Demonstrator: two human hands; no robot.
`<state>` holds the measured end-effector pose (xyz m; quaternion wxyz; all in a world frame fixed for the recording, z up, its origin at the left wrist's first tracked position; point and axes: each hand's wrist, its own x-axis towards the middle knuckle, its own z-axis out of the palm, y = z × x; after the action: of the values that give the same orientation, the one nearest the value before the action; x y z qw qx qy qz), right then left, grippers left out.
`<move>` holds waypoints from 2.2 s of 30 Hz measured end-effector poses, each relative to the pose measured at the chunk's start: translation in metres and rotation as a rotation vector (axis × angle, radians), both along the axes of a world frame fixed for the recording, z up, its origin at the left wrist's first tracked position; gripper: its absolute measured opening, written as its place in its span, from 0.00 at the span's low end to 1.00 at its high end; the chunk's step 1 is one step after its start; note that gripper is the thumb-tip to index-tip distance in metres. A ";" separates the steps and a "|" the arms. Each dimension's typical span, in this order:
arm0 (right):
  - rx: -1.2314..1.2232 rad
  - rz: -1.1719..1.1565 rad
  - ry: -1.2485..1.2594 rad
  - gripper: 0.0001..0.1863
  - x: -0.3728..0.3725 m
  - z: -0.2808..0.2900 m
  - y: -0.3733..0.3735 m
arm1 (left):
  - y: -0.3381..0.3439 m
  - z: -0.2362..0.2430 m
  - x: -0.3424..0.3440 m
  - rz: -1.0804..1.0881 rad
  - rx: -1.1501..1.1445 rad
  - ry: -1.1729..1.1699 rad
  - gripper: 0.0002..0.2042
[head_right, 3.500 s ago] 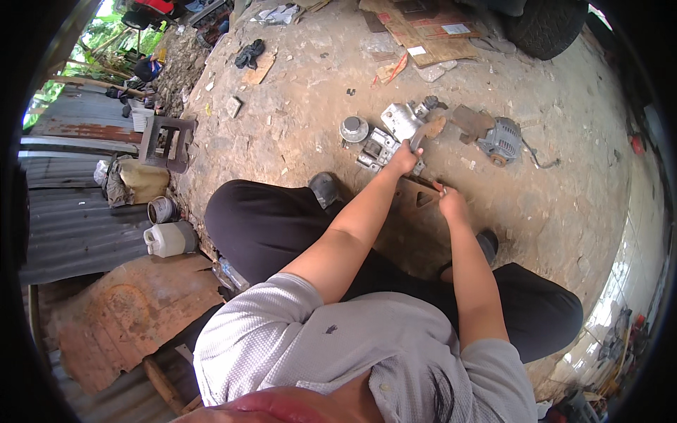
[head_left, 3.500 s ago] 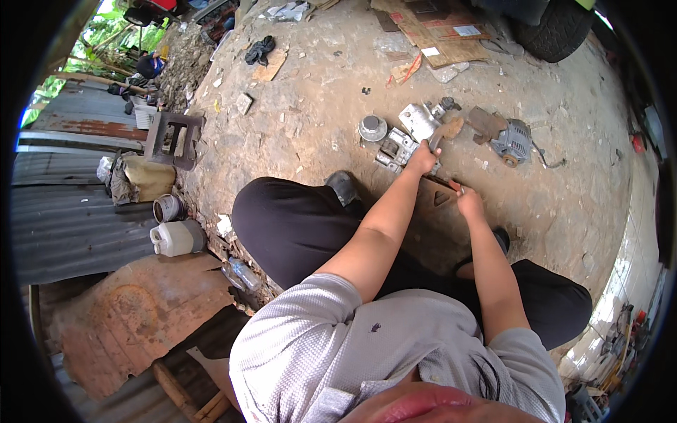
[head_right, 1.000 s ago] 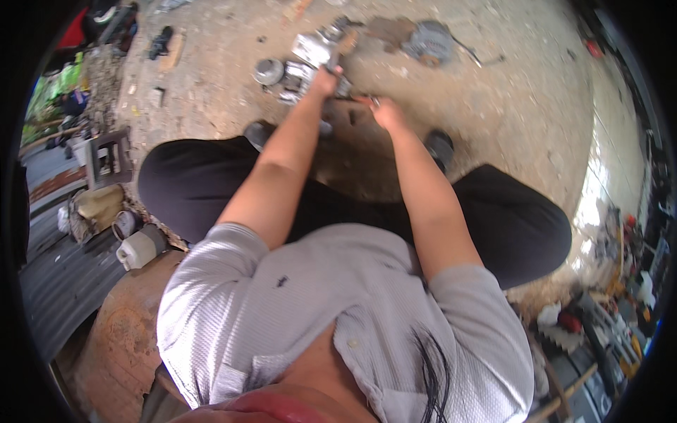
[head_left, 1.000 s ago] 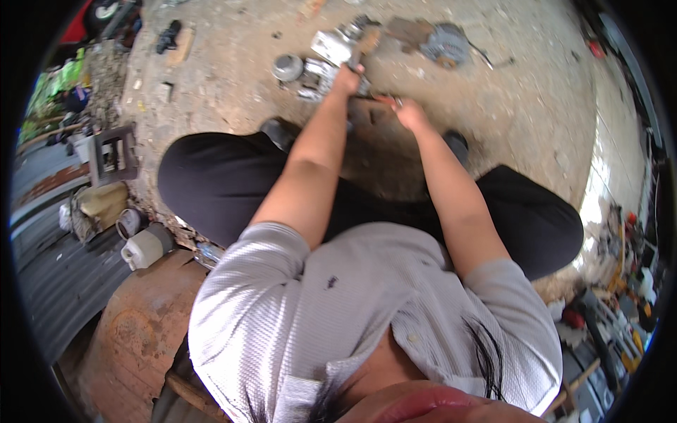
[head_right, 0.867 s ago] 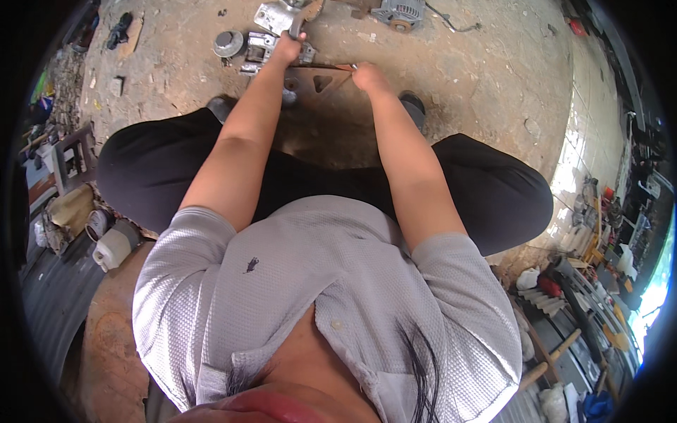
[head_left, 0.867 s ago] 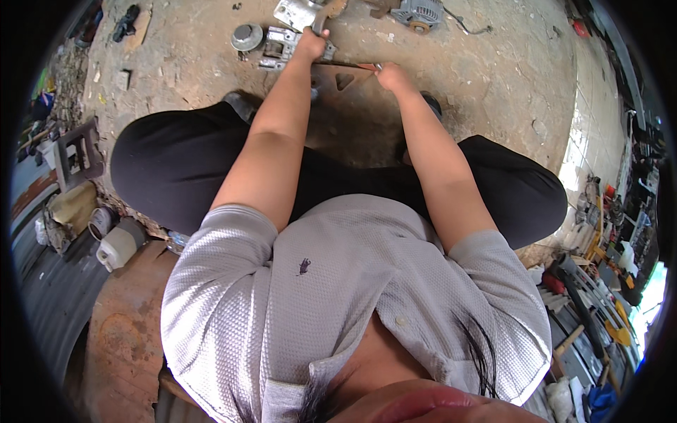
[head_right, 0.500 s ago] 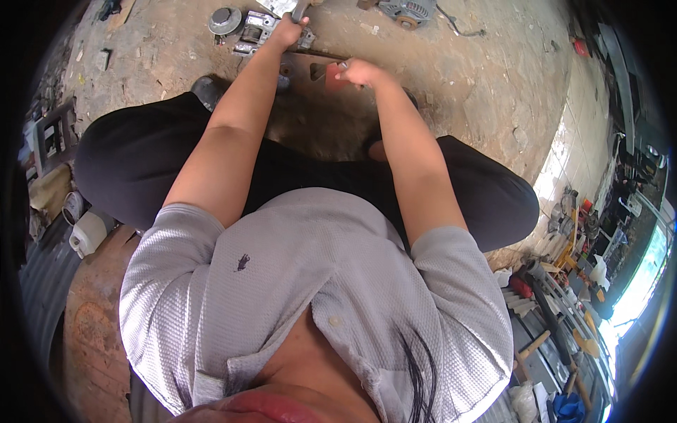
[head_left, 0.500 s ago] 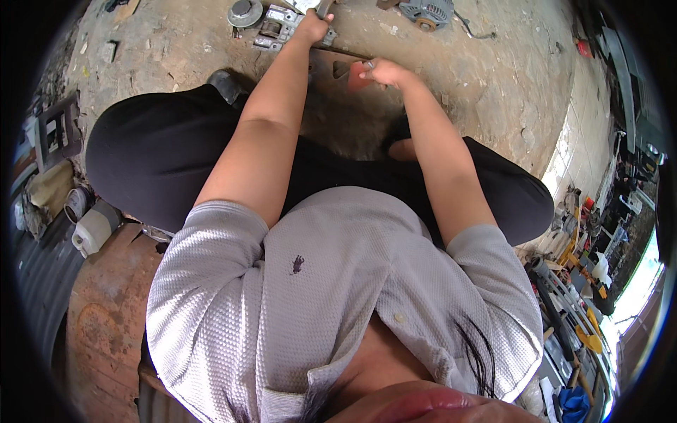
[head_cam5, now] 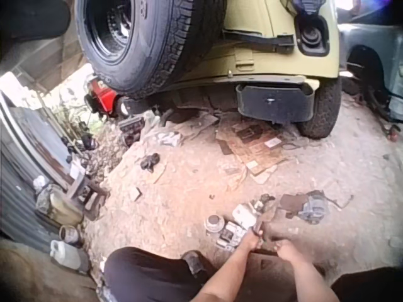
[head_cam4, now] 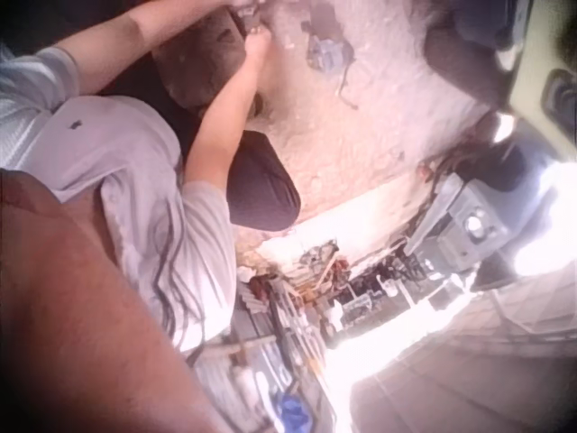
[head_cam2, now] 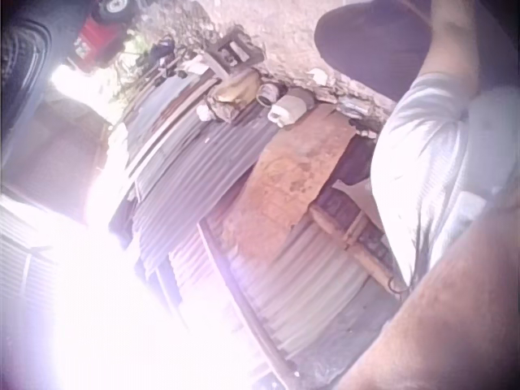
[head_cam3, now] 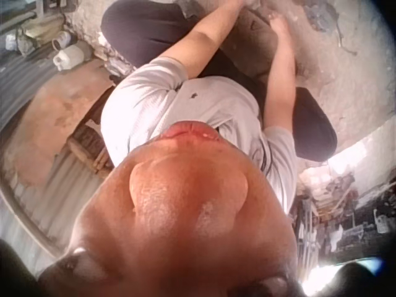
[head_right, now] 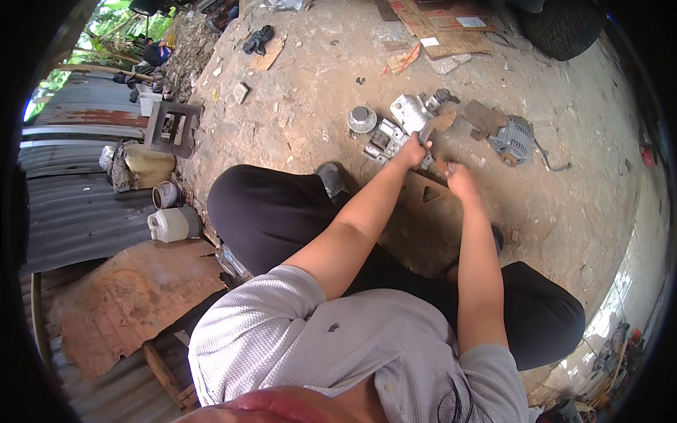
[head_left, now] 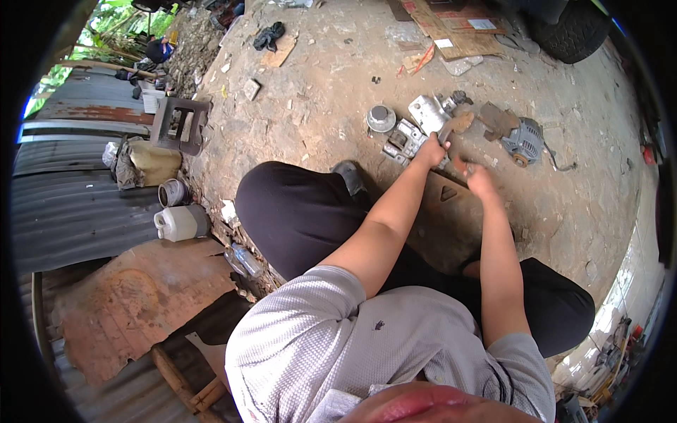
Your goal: The person sits on the ground and uses a hammer and a metal bar to adjust and assemble a small mechanical part. They repeatedly strike and reposition the part, occasionally using a cloth to wipe it.
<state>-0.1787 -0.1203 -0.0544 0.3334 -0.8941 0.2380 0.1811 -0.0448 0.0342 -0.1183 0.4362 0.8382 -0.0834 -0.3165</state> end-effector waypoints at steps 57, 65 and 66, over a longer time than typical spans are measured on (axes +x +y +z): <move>-0.277 -0.013 0.162 0.21 -0.041 0.001 0.035 | 0.000 -0.005 0.001 -0.020 -0.042 0.035 0.32; -0.155 0.023 0.083 0.19 -0.026 0.022 0.050 | 0.013 -0.007 0.004 -0.004 -0.006 0.011 0.33; -0.179 -0.014 0.114 0.18 -0.030 0.021 0.047 | 0.012 -0.008 0.003 -0.009 -0.011 0.014 0.32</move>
<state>-0.2089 -0.0734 -0.0337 0.2396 -0.9068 0.2781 0.2074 -0.0415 0.0457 -0.1260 0.4399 0.8332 -0.0857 -0.3238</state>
